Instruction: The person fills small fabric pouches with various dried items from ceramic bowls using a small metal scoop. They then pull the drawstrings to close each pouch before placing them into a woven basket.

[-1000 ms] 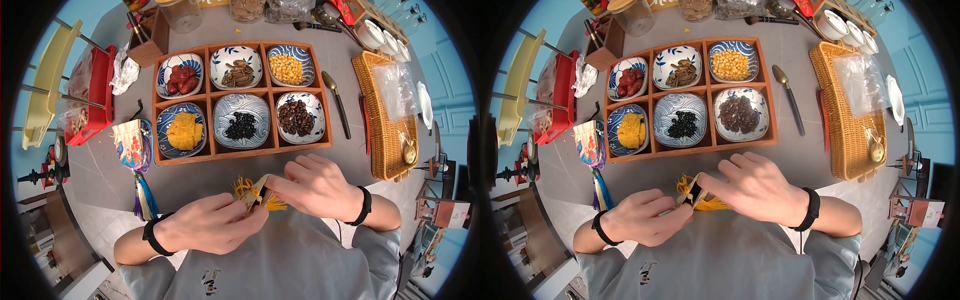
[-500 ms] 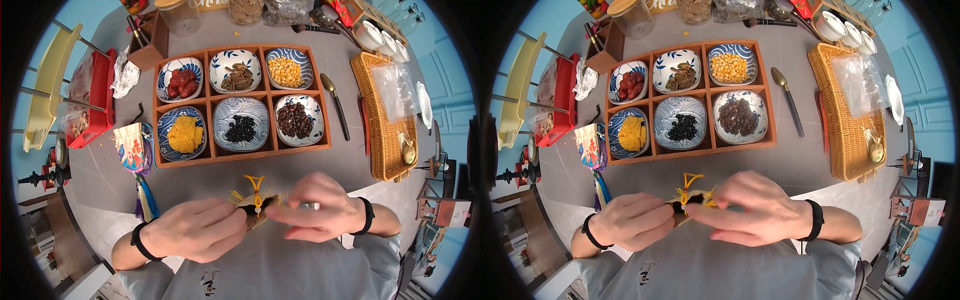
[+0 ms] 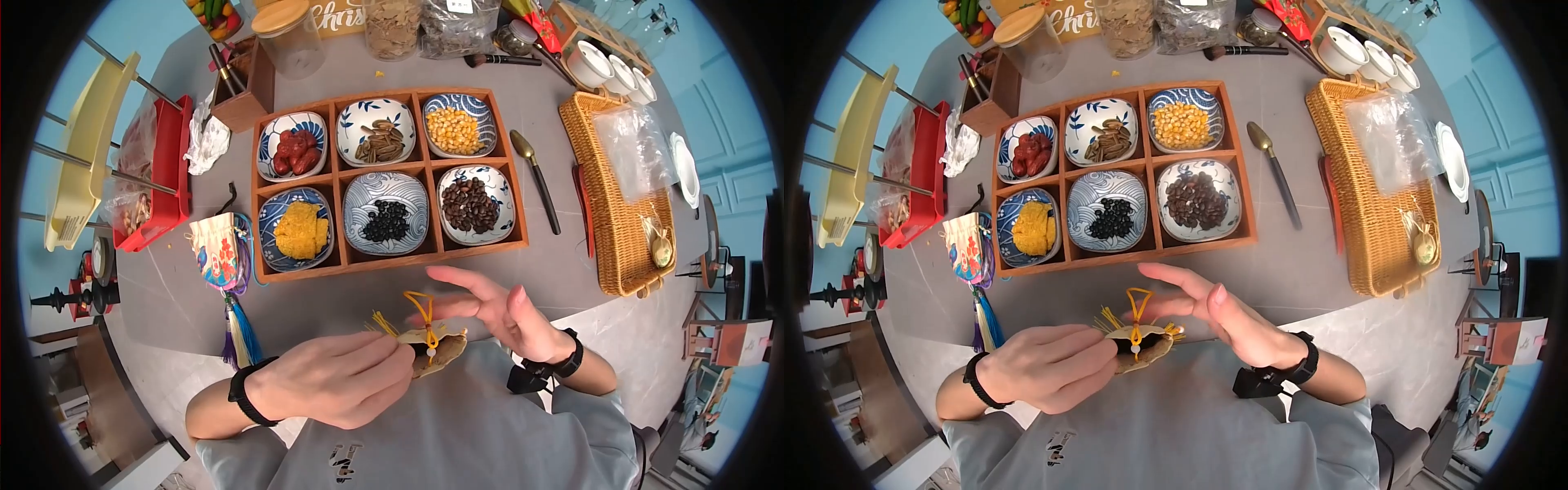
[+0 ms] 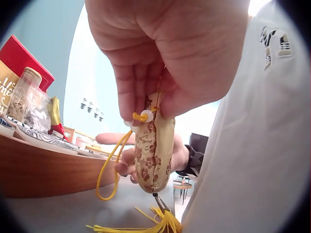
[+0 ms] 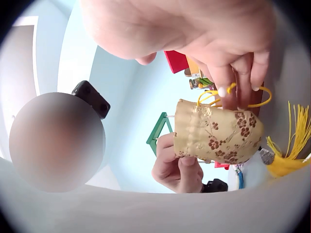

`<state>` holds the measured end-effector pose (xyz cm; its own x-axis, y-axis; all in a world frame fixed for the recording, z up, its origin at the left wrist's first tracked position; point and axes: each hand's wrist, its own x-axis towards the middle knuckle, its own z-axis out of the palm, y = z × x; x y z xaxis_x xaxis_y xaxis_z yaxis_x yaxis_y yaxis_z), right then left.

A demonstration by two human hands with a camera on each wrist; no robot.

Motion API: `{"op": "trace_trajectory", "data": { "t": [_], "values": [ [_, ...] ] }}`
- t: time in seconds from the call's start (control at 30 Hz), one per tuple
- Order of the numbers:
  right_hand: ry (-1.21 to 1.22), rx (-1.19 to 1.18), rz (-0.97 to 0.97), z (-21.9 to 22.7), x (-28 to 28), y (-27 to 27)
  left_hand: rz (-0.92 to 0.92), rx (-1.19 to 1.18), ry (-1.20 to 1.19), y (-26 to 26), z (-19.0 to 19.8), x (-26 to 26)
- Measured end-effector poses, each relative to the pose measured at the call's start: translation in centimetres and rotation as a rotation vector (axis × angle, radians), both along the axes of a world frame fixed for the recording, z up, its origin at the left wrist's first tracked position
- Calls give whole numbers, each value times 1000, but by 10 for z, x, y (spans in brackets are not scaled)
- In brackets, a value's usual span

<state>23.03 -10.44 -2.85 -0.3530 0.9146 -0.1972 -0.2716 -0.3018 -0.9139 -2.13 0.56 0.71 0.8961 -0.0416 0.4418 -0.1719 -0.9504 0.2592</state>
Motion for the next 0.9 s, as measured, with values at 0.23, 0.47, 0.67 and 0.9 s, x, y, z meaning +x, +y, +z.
{"op": "trace_trajectory", "data": {
  "t": [0.23, 0.47, 0.67, 0.9],
  "values": [
    [117, 303, -85, 15, -13, 3, -4, -4, 1, 3, 0, 7],
    [439, 684, -48, 26, 21, 3, 129, 45, -2, 19, 10, 1],
    [-301, 635, -230, 24, 29, 11, 113, 55, -121, 27, 27, 8],
    [-502, 536, -22, 14, -4, 23, -30, -45, -230, 25, 33, 21]
  ]
}}
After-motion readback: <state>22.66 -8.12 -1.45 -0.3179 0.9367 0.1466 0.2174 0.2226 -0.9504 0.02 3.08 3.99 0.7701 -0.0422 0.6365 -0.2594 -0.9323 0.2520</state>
